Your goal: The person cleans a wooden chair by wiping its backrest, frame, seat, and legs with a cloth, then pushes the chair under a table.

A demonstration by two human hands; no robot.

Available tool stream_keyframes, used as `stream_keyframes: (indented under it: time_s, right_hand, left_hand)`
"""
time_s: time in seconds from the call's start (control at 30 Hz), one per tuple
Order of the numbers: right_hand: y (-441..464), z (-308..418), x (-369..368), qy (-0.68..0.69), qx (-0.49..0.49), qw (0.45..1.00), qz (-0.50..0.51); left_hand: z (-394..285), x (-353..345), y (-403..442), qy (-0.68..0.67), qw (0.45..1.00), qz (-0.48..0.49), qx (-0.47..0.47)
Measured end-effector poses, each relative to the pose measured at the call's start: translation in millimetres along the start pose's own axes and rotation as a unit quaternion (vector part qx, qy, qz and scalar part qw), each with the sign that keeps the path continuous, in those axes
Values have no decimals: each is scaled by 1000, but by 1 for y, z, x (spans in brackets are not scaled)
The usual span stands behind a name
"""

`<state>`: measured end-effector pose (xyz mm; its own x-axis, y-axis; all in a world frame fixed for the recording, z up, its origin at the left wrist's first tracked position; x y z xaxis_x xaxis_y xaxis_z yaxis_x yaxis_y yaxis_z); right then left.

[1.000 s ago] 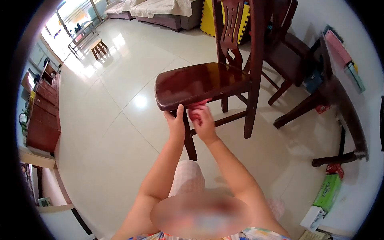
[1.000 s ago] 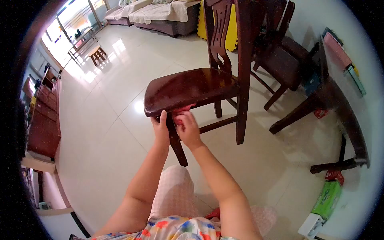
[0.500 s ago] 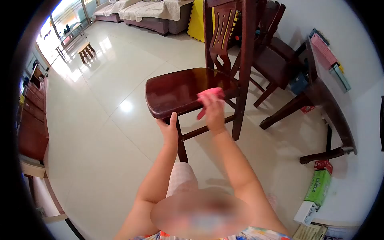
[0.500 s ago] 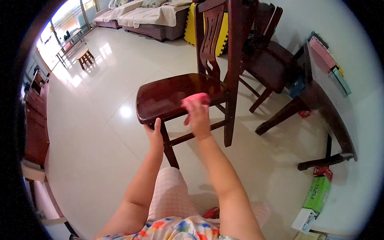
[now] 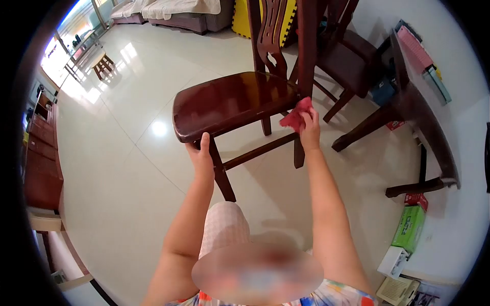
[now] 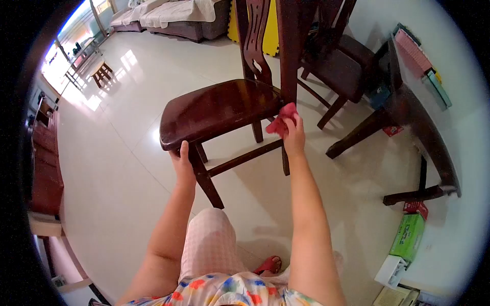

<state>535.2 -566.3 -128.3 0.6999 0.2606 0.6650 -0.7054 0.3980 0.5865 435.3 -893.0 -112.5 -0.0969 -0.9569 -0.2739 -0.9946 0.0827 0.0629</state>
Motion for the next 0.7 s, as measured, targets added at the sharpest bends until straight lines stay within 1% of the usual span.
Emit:
stream_keyframes:
  time_s: [0.03,0.13,0.17,0.23,0.33,0.4,0.47,0.53,0.63,0.7]
  right_hand:
    - [-16,-14,-3,5,-15,999,41]
    - [-68,-30,-14,46,-68,993,90]
    - [-71,-35,-16,60,-98,991,74]
    - [-80,-37,-25,92,-164,981,43]
    - [-116,-63,-38,71,-267,961,-10]
    - [-161,-84,-43,201,-345,917,17]
    - [-198,-109,-53,211,-378,900,48]
    - [-220,-126,-64,105,-368,921,75]
    - [-198,-127,-81,187,-313,931,6]
    - [-156,-84,-74,242,-310,915,-93]
  left_hand:
    - [0,0,0,-3,1000,7,0]
    - [-1,-1,1,-14,1000,26,-7]
    - [-1,0,1,4,999,31,-10]
    - [-5,0,-2,0,1000,14,-3]
    - [-5,-3,-6,-8,1000,17,7]
    - [-7,-3,-6,-10,1000,23,3]
    - [-9,-4,-5,-18,1000,23,0]
    - [-6,-6,-3,-18,999,30,-5]
    - [-3,-4,0,-23,999,41,-11]
    - [2,-2,5,-49,998,34,-6]
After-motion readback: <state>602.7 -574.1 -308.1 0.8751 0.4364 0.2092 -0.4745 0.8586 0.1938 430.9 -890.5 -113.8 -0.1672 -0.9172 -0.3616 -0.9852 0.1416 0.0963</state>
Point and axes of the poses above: each hand's wrist, its own y-axis towards the middle knuckle, its own x-axis out of the back of the hand, z = x × y, the point moved 3 cm from there along y, towards the middle knuckle, and after that the axes turned 7 degrees about z, right-handed, at the moved point
